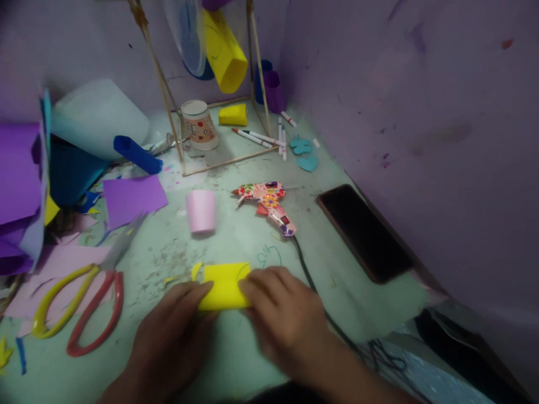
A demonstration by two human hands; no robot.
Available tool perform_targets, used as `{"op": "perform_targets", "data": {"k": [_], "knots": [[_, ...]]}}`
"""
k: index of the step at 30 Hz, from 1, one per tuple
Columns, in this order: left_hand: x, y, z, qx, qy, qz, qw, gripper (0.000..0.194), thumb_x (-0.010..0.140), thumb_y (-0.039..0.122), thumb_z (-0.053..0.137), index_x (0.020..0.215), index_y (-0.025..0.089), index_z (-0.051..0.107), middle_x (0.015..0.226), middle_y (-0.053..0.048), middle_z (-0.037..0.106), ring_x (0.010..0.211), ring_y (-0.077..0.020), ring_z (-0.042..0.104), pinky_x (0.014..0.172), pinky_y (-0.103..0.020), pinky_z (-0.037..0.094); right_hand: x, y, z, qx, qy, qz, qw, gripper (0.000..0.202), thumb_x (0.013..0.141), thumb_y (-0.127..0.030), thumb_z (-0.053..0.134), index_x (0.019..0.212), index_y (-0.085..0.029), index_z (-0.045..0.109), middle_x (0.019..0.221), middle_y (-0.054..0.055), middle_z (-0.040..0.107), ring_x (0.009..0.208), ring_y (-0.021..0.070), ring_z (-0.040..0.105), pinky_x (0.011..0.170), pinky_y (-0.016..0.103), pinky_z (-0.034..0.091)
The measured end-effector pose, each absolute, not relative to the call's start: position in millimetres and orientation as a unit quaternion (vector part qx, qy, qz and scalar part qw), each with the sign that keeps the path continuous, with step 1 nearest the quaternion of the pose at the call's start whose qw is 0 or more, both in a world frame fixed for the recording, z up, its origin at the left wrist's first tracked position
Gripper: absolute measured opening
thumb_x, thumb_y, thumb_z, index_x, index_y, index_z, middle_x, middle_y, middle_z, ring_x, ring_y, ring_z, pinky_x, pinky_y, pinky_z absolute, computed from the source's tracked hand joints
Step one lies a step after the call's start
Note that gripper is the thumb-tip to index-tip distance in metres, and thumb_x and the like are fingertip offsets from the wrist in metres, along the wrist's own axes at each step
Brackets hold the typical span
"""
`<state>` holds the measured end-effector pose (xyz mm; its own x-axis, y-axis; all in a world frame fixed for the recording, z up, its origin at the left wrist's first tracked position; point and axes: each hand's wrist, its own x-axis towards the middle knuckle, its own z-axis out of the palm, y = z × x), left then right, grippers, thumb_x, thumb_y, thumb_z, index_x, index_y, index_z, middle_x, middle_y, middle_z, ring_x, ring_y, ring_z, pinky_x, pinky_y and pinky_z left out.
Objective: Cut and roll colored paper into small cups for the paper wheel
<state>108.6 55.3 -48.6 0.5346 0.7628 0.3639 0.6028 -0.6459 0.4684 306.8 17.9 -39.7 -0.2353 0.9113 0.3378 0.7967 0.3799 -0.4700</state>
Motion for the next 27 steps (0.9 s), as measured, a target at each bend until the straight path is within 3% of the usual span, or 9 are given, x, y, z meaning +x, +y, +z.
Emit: {"op": "perform_targets", "data": {"k": [6, 12, 17, 27], "knots": [[109.9, 56.9, -46.7, 0.867, 0.403, 0.241, 0.170, 0.020, 0.084, 0.016, 0.048, 0.103, 0.016, 0.050, 0.093, -0.007, 0.052, 0.081, -0.0156, 0.055, 0.068, -0.025, 0.052, 305.6, 21.2, -37.8, -0.550, -0.778, 0.114, 0.282, 0.019, 0.082, -0.021, 0.056, 0.096, -0.012, 0.064, 0.085, 0.010, 0.065, 0.075, 0.0207, 0.053, 0.062, 0.034, 0.046], [119.6, 62.2, -39.9, 0.855, 0.447, 0.170, 0.200, 0.011, 0.088, 0.021, 0.041, 0.095, 0.021, 0.048, 0.094, -0.006, 0.056, 0.086, -0.0181, 0.055, 0.071, -0.031, 0.050, 301.8, 22.7, -37.5, -0.577, -0.749, 0.156, 0.287, 0.016, 0.083, -0.021, 0.052, 0.089, -0.012, 0.064, 0.077, 0.009, 0.063, 0.071, 0.0215, 0.051, 0.062, 0.037, 0.042], [129.4, 69.7, -31.3, 0.851, 0.488, 0.072, 0.181, 0.021, 0.089, 0.024, 0.031, 0.082, 0.021, 0.051, 0.080, -0.005, 0.058, 0.071, -0.0226, 0.056, 0.057, -0.036, 0.047, 298.6, 22.6, -38.7, -0.600, -0.723, 0.172, 0.296, 0.020, 0.084, -0.020, 0.048, 0.087, -0.011, 0.066, 0.072, 0.010, 0.060, 0.068, 0.0213, 0.051, 0.061, 0.037, 0.041], [134.4, 77.3, -38.6, 0.841, 0.506, 0.122, 0.149, 0.017, 0.085, 0.026, 0.040, 0.096, 0.020, 0.052, 0.082, -0.005, 0.065, 0.071, -0.0223, 0.062, 0.058, -0.036, 0.049, 295.4, 23.1, -38.5, -0.652, -0.687, 0.176, 0.267, 0.019, 0.083, -0.022, 0.047, 0.085, -0.014, 0.065, 0.070, 0.007, 0.058, 0.066, 0.0219, 0.054, 0.060, 0.038, 0.044]]}}
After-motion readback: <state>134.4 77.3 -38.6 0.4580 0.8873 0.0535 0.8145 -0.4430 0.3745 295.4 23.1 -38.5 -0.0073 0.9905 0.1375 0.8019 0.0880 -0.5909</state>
